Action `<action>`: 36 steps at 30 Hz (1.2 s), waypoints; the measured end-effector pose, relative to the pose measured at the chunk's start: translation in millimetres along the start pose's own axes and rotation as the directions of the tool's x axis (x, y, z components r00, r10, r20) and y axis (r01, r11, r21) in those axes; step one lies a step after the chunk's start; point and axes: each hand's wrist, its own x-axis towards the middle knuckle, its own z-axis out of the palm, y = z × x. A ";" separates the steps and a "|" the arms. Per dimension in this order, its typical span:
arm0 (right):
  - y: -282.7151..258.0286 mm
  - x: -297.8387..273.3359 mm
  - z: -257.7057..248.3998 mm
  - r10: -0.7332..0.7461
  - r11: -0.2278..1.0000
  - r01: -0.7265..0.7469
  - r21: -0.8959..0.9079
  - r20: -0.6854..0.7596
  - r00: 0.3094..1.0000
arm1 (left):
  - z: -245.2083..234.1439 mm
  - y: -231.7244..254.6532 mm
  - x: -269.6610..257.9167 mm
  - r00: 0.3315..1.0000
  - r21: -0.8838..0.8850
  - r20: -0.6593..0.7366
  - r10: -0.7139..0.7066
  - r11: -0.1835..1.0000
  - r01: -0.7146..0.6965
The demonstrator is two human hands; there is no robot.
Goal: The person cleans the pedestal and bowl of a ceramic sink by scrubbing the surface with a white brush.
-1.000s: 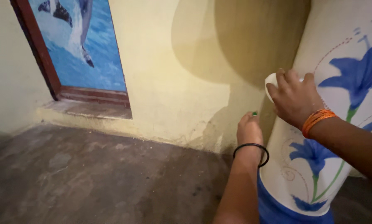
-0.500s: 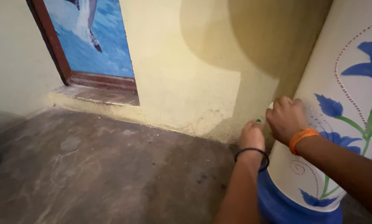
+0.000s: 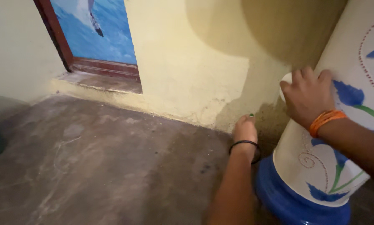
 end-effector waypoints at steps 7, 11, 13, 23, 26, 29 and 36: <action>-38.9 -29.7 29.3 -0.058 0.998 0.061 -0.017 0.120 0.991 | -24.4 1.3 -12.0 0.996 -0.072 0.046 -0.074 0.994 0.077; -52.8 -38.4 35.6 -0.107 0.989 0.124 -0.075 0.207 0.973 | -31.9 8.0 -13.8 0.996 0.085 0.022 -0.082 0.993 0.080; -59.9 -41.4 38.9 -0.117 0.990 0.132 -0.040 0.263 0.958 | -30.8 3.6 -12.9 0.988 -0.061 0.050 -0.144 0.987 0.147; -63.2 -39.6 53.0 -0.131 0.991 0.131 0.010 0.129 0.983 | -21.2 -4.4 -15.9 0.990 -0.039 0.059 -0.130 0.990 0.133; -49.0 -27.4 53.2 -0.114 0.983 0.137 -0.125 0.170 0.979 | -10.7 -13.4 -7.1 0.996 -0.186 0.070 -0.063 0.980 0.075; -43.0 -23.1 53.7 -0.101 0.993 0.108 -0.047 0.143 0.985 | -0.3 -25.4 -4.0 0.991 0.119 0.012 0.132 0.984 -0.133; -58.9 -29.0 61.8 -0.159 0.963 0.193 -0.189 0.185 0.970 | -4.1 -18.6 -19.7 0.998 -0.100 0.056 0.021 0.995 -0.016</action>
